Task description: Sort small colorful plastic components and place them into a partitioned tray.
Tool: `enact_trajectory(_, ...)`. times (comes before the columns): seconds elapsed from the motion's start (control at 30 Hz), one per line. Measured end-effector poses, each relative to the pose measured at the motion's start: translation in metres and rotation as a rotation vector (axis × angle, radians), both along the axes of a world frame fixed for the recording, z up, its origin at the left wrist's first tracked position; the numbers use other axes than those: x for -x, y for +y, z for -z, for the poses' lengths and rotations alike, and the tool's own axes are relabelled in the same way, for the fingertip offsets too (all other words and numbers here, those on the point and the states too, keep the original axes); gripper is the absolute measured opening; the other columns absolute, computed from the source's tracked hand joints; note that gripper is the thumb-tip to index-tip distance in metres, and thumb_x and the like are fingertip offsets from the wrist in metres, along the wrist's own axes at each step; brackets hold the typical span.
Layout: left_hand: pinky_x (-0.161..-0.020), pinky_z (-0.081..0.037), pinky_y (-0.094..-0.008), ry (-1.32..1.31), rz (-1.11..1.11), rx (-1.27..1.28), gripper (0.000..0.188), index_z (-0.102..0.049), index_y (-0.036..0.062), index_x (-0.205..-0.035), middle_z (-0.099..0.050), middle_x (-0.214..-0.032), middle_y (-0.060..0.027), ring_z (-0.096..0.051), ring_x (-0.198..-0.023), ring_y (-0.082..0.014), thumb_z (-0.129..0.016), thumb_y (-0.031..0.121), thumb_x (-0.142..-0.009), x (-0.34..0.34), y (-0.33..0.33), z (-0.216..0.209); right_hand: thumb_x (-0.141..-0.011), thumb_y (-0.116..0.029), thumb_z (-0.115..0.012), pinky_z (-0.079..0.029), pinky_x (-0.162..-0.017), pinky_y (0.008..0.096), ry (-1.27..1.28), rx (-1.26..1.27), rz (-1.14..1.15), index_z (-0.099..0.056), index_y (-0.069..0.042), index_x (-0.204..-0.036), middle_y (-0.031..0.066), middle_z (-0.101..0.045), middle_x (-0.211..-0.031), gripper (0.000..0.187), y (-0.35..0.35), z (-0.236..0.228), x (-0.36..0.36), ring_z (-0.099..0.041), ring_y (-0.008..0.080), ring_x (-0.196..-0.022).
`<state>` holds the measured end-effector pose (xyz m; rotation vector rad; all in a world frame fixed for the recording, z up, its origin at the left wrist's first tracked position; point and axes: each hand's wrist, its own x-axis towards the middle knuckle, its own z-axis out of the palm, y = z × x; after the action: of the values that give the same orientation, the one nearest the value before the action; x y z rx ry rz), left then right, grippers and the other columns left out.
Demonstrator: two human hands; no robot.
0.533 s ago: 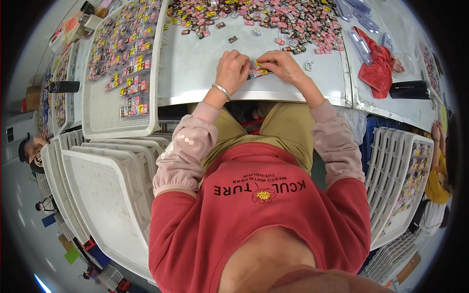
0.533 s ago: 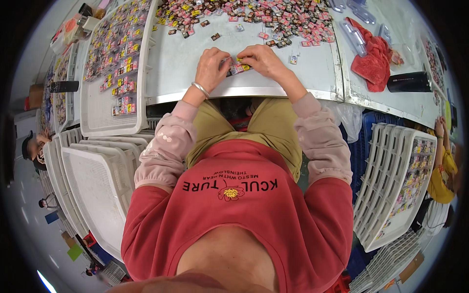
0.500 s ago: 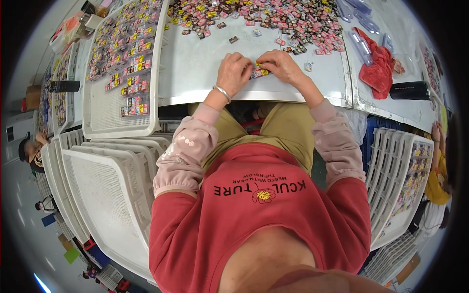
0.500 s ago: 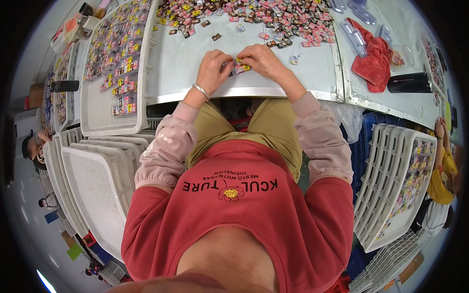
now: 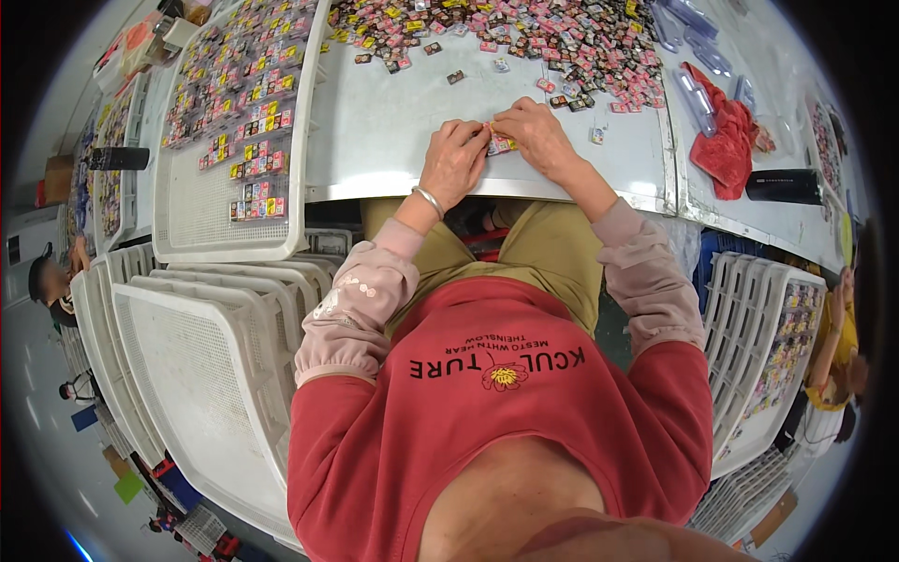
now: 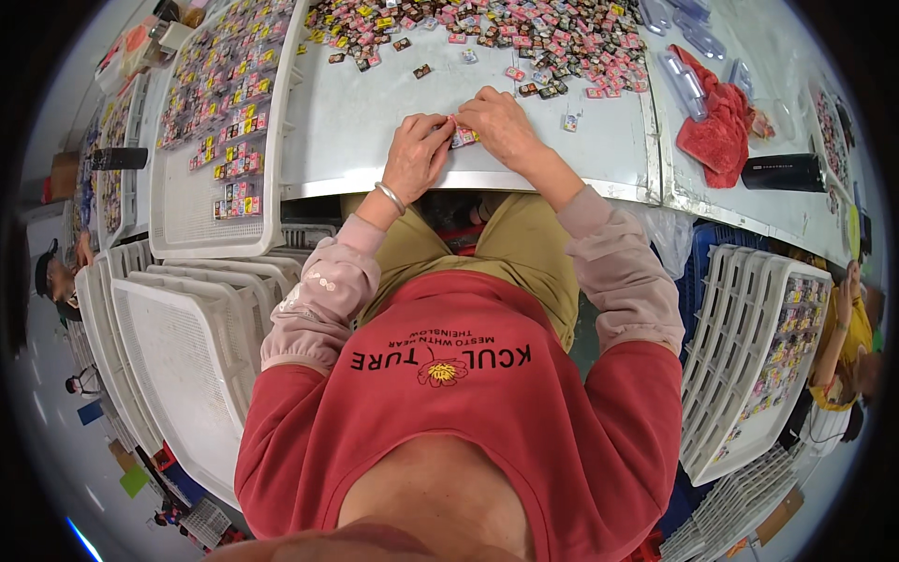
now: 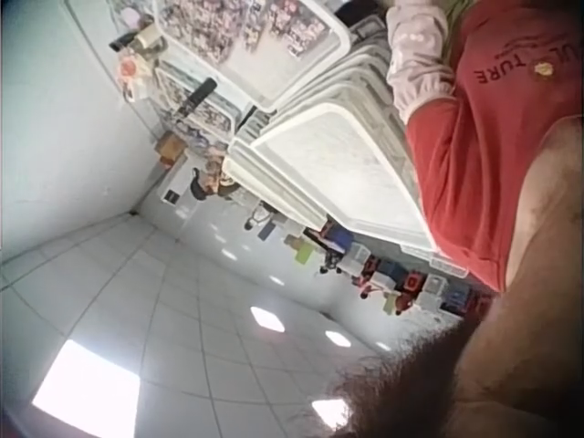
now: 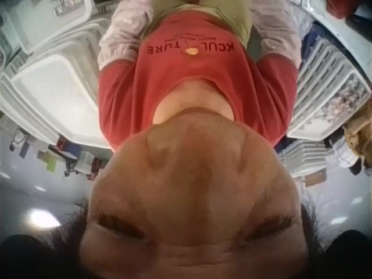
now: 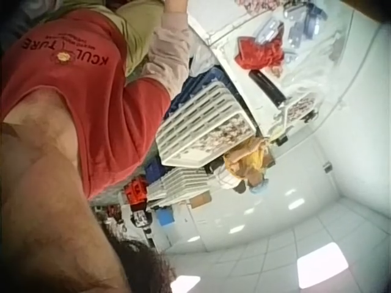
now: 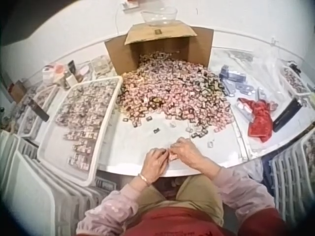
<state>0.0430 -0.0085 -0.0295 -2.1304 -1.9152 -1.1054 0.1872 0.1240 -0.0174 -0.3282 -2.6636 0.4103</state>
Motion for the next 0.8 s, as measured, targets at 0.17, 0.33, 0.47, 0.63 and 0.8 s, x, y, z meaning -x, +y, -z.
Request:
enact_trajectory(0.17, -0.08, -0.045, -0.0376, -0.01, 0.043, 0.013, 0.026, -0.064, 0.0029, -0.102, -0.06, -0.104, -0.0078, -0.053, -0.096, -0.0272, -0.063, 0.003, -0.075, 0.006, -0.001, -0.004, -0.076, -0.007, -0.058, -0.043, -0.08, 0.0347, 0.108, 0.001, 0.061, -0.069, -0.01, -0.093, 0.0013, -0.063, -0.102, 0.021, 0.003, 0.013, -0.004, -0.053, 0.0201, -0.095)
enact_trajectory(0.33, -0.088, -0.044, -0.0359, -0.19, 0.168, 0.14, 0.026, -0.063, 0.0008, -0.105, -0.06, -0.11, -0.0109, -0.053, -0.1, -0.0294, -0.059, 0.001, -0.079, 0.024, 0.0, -0.004, -0.076, -0.002, -0.055, -0.045, -0.081, 0.034, -0.088, -0.046, 0.047, -0.069, -0.008, -0.094, 0.0051, -0.062, -0.098, 0.024, -0.001, -0.004, -0.001, -0.054, 0.0229, -0.095)
enact_trajectory(0.47, -0.09, -0.042, -0.0374, -0.356, 0.032, 0.1, 0.027, -0.063, 0.0015, -0.107, -0.059, -0.114, -0.0116, -0.053, -0.105, -0.0303, -0.058, 0.004, -0.081, 0.024, -0.009, -0.01, -0.076, 0.002, -0.052, -0.047, -0.078, 0.0361, 0.156, 0.293, 0.034, -0.068, -0.006, -0.095, 0.0087, -0.061, -0.095, 0.026, 0.021, 0.001, -0.019, -0.056, 0.0277, -0.089)
enact_trajectory(0.63, -0.09, -0.038, -0.0411, -0.021, 0.07, 0.08, 0.037, -0.059, 0.0066, -0.115, -0.054, -0.123, -0.0078, -0.047, -0.114, -0.0283, -0.063, 0.015, -0.079, -0.013, -0.014, -0.011, -0.074, 0.003, -0.05, -0.046, -0.077, 0.0374, 0.141, 0.054, 0.043, -0.067, -0.006, -0.099, 0.0104, -0.061, -0.1, 0.031, -0.015, 0.002, -0.025, -0.056, 0.0293, -0.092)
enact_trajectory(0.8, -0.1, -0.034, -0.0437, 0.057, 0.119, 0.15, 0.042, -0.055, 0.0054, -0.122, -0.051, -0.129, -0.0094, -0.042, -0.123, -0.0292, -0.062, 0.016, -0.081, -0.014, -0.021, -0.004, -0.072, 0.005, -0.051, -0.045, -0.08, 0.0374, 0.151, -0.012, 0.097, -0.065, -0.003, -0.102, 0.0119, -0.059, -0.103, 0.034, -0.029, 0.005, -0.037, -0.055, 0.0312, -0.095)
